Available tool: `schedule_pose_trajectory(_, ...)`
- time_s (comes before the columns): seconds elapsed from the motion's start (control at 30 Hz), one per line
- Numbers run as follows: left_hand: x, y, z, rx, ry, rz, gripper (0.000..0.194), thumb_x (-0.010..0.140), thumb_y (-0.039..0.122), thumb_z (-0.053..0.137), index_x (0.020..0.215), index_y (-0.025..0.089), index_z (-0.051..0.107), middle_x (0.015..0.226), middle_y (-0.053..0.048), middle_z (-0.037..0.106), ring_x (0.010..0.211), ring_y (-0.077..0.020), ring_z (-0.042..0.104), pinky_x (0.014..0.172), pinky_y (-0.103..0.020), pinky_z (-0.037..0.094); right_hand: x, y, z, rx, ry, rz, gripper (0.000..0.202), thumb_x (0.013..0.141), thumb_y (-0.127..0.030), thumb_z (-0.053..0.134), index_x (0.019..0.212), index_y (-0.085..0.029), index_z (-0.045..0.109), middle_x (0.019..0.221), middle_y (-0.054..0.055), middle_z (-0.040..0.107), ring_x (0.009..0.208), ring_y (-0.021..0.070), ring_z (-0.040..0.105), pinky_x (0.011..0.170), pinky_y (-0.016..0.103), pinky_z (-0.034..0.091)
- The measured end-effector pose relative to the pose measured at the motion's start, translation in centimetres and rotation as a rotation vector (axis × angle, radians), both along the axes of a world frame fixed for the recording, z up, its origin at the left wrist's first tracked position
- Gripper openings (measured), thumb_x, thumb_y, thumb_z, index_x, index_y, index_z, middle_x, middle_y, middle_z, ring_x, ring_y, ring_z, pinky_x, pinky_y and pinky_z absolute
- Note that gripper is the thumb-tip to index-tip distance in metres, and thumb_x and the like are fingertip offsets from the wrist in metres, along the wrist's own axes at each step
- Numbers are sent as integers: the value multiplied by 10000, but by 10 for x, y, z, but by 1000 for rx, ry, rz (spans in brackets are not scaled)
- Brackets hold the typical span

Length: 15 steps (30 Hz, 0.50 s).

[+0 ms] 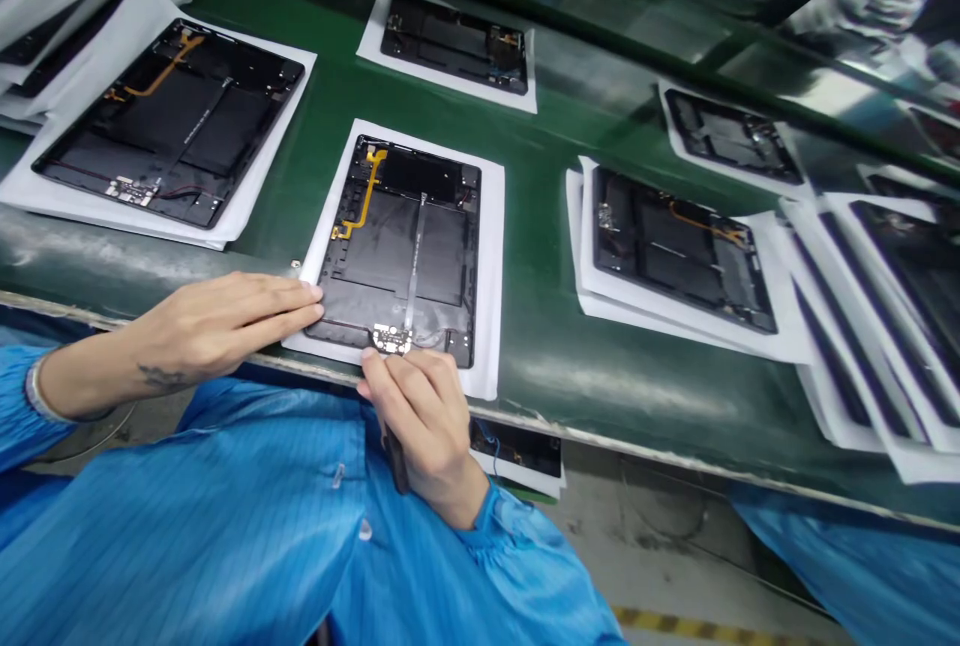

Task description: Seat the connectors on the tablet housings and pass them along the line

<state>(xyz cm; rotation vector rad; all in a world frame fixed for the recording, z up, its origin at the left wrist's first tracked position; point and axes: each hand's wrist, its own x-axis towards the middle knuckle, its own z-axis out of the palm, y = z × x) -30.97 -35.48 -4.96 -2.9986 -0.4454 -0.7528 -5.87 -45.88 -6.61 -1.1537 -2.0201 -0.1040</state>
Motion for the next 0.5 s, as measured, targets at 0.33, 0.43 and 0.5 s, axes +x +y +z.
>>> schedule_pose_trajectory(0.33,7,-3,6,79,125,26,340,1000,69,409,1288,85,589,1248,-179,666,1112,-276,665,901,-396,569,-5,1,7,-34,116,-18,376,868,8,609,1187,-181,670,880,69,717,810,200,631,733,372,542)
schedule_pose_trajectory(0.43,16,-5,13,134,226,50,352,1000,88,407,1310,100,574,1172,-172,663,1026,-271,659,837,-384,557,-7,12,17,-141,289,51,292,897,-49,617,1140,-194,690,928,62,733,864,201,661,791,380,542)
schedule_pose_trajectory(0.5,20,-6,16,152,276,57,359,1008,123,408,1335,117,558,1138,-161,649,999,-276,644,793,-384,546,-10,25,24,-279,411,102,202,926,-95,604,1059,-207,708,911,45,741,860,191,671,787,363,544)
